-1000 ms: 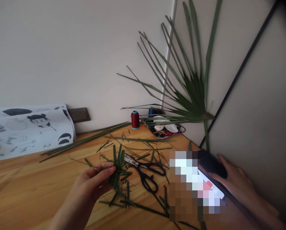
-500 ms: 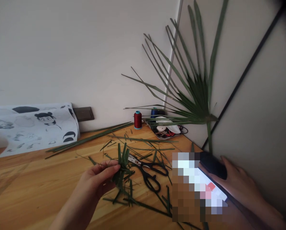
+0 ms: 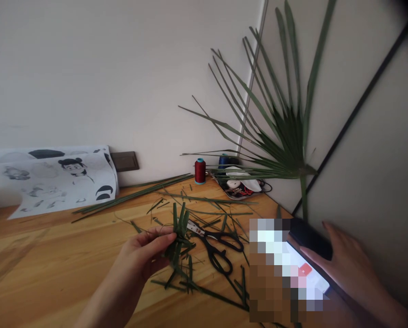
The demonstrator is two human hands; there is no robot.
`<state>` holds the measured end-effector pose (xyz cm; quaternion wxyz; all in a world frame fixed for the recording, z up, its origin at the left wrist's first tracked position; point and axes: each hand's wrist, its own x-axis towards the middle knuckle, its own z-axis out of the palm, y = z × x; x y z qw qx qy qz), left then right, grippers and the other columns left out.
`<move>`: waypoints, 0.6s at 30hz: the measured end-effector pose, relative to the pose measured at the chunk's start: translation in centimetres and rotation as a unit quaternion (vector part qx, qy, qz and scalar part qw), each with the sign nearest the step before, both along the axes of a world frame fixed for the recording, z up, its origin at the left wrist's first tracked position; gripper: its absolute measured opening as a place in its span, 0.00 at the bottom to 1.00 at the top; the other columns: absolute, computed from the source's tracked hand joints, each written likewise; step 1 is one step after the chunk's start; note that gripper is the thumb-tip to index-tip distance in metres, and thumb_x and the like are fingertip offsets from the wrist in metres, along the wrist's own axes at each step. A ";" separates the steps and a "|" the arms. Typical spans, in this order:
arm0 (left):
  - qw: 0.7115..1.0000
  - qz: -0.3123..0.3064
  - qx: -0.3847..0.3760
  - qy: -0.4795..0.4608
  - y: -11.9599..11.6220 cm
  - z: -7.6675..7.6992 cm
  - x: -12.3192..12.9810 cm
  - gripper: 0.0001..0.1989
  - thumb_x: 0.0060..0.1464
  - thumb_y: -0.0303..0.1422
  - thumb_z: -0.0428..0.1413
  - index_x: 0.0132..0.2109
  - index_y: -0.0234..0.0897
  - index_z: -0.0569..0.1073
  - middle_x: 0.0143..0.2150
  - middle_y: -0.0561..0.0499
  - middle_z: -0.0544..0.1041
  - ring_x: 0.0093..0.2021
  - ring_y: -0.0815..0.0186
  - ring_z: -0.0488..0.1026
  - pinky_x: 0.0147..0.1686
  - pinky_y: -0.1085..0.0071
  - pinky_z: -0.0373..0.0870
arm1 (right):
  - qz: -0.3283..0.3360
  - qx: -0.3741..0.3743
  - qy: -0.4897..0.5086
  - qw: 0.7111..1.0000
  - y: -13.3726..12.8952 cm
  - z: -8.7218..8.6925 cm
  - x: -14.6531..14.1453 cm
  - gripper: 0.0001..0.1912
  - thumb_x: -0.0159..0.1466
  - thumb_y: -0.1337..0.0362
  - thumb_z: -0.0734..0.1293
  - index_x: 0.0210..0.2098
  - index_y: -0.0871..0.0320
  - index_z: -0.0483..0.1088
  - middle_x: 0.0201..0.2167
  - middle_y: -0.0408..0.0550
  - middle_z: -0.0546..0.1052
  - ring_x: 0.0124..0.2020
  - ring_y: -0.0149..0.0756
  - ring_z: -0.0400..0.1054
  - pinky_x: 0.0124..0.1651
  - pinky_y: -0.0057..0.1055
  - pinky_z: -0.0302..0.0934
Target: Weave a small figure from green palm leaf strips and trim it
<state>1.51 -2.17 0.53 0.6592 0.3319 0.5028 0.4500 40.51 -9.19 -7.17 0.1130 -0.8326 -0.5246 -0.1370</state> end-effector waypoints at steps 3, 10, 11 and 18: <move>1.000 0.010 -0.012 0.004 0.2 -0.3 0.0 0.04 0.38 0.27 0.61 0.27 0.36 0.75 0.24 0.53 0.77 0.25 0.70 0.72 0.26 0.77 0.67 | 0.054 0.008 0.022 0.998 -0.8 -0.3 -2.5 0.39 0.56 0.47 0.56 0.58 0.70 0.47 0.53 0.65 0.61 0.54 0.55 0.54 0.51 0.44 0.56; 1.000 -0.005 -0.010 -0.001 0.2 -0.3 -0.1 0.04 0.39 0.27 0.61 0.28 0.36 0.75 0.25 0.54 0.77 0.26 0.71 0.72 0.27 0.78 0.67 | 0.102 -0.074 0.114 0.985 -0.3 -0.5 -7.7 0.36 0.55 0.55 0.57 0.58 0.68 0.47 0.54 0.59 0.62 0.53 0.47 0.57 0.51 0.39 0.58; 1.000 -0.010 -0.006 -0.007 0.1 -0.1 -0.1 0.04 0.40 0.27 0.61 0.28 0.35 0.74 0.25 0.54 0.77 0.26 0.71 0.72 0.28 0.77 0.68 | 0.091 -0.073 0.118 0.986 -0.1 -0.4 -7.9 0.37 0.53 0.57 0.58 0.58 0.69 0.48 0.52 0.59 0.64 0.52 0.47 0.60 0.49 0.39 0.59; 1.000 -0.012 0.012 -0.011 -0.3 0.1 -0.1 0.06 0.40 0.28 0.61 0.30 0.34 0.74 0.27 0.53 0.76 0.29 0.70 0.72 0.30 0.76 0.67 | 0.035 0.012 0.087 0.995 0.1 0.3 -4.2 0.39 0.48 0.56 0.63 0.54 0.74 0.55 0.40 0.66 0.72 0.39 0.53 0.69 0.40 0.41 0.64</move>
